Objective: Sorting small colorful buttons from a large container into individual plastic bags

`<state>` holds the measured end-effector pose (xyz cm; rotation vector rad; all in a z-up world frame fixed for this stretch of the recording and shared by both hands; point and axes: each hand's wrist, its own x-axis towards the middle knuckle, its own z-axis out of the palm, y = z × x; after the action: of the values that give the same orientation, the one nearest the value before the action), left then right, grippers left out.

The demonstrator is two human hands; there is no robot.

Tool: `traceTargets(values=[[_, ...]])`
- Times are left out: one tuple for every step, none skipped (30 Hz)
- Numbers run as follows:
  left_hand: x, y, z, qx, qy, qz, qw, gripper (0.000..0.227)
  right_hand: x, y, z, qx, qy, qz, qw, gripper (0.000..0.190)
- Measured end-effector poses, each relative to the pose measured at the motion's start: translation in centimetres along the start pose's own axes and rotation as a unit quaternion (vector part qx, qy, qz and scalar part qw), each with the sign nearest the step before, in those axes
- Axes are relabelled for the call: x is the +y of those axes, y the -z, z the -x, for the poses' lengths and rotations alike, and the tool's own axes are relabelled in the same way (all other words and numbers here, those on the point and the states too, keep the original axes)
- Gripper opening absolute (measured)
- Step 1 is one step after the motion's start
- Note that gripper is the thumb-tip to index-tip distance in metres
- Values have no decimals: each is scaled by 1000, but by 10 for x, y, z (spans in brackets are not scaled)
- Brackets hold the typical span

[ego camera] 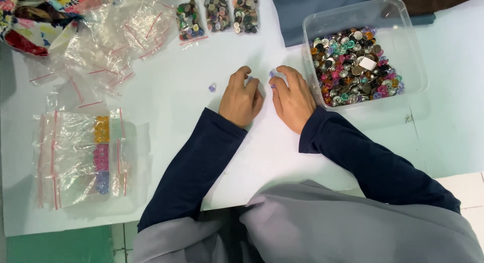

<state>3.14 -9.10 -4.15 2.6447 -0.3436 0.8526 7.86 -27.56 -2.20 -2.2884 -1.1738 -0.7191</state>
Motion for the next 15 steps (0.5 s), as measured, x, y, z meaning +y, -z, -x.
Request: traceTargets(values=[[1,2,0,1,1,-1,1000,18,0,-1,-2,0,2,-1,1000,11],[2,3,-1,-6,11,8,1000,20,0,-1,-5,-14,-6,-12,1000,15],[3,5,-1,-15,20,17,1000,22,-1,-1,-7,-28,-14,-23,999,21],[3,6,-2,-14,20,16,1000,22,-3,0,-10,-28,-14,-24,999,21],[4,8,-2,-31,28,21,999,28,-5,2,-13,-38,-22,-38,998,26],[4,9,-3,-47,36,26,998,35,-7,4,-16,-48,-30,-52,997,32],[5,9,-3,-46,37,26,998,35,-7,4,-17,-48,-29,-52,997,32],[5,9,-3,-63,46,26,997,39,-8,3,-19,-61,-34,-43,997,38],[5,9,-3,-81,55,25,995,44,-8,3,-19,-75,-39,-36,996,44],[2,3,-1,-81,55,25,995,44,-5,-1,-17,-75,-38,-36,996,44],[-1,-3,2,-83,43,3,996,46,-2,-5,-15,-68,-33,-34,997,41],[-4,-8,4,-85,30,-20,996,47,2,-8,-13,-62,-28,-31,997,39],[-5,-11,5,-86,28,-20,996,47,4,-10,-12,-61,-29,-31,997,39],[-6,-13,5,-86,25,-26,996,44,6,-11,-10,-58,-35,-46,997,38],[-7,-15,7,-86,23,-32,996,40,7,-13,-8,-56,-39,-61,996,38]])
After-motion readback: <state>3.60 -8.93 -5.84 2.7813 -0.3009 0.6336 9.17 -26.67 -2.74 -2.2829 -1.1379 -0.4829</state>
